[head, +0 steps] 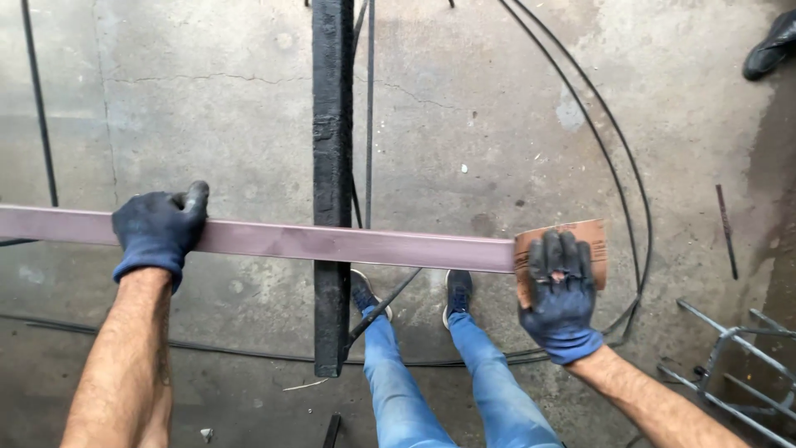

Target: Sanding a long metal rectangular tube using sandpaper

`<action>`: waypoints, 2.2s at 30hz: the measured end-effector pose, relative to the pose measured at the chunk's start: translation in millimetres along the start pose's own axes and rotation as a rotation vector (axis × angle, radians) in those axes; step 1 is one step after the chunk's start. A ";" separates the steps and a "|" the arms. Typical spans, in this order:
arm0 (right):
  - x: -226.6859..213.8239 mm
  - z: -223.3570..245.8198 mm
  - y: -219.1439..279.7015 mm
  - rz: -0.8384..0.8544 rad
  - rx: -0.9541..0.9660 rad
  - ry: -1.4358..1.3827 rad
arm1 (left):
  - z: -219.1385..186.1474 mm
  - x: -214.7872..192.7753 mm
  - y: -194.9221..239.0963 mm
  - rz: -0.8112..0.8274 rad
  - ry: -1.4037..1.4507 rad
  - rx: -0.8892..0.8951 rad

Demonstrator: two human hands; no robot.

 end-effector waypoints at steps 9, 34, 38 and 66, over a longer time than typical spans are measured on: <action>67.6 151.2 -86.4 -0.265 -0.275 -0.218 | -3.4 -7.1 3.2 -0.099 0.155 0.024; 56.7 139.8 -103.8 0.064 -0.464 -0.406 | -13.9 -19.7 1.8 0.004 0.308 0.010; 57.5 126.8 -93.6 0.280 -0.464 -0.358 | -18.5 -15.0 0.9 -0.058 0.274 0.021; 109.3 267.0 -159.4 0.035 -0.577 -0.595 | -3.1 -21.1 10.6 -0.406 0.737 -0.031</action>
Point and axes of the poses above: each hand's wrist, its own y-axis away from the middle knuckle, its own x-axis out of the palm, z = x × y, the point moved 4 cm from there along -y, towards the middle knuckle, and after that the axes turned 15 degrees about -z, right-handed, at the moved point
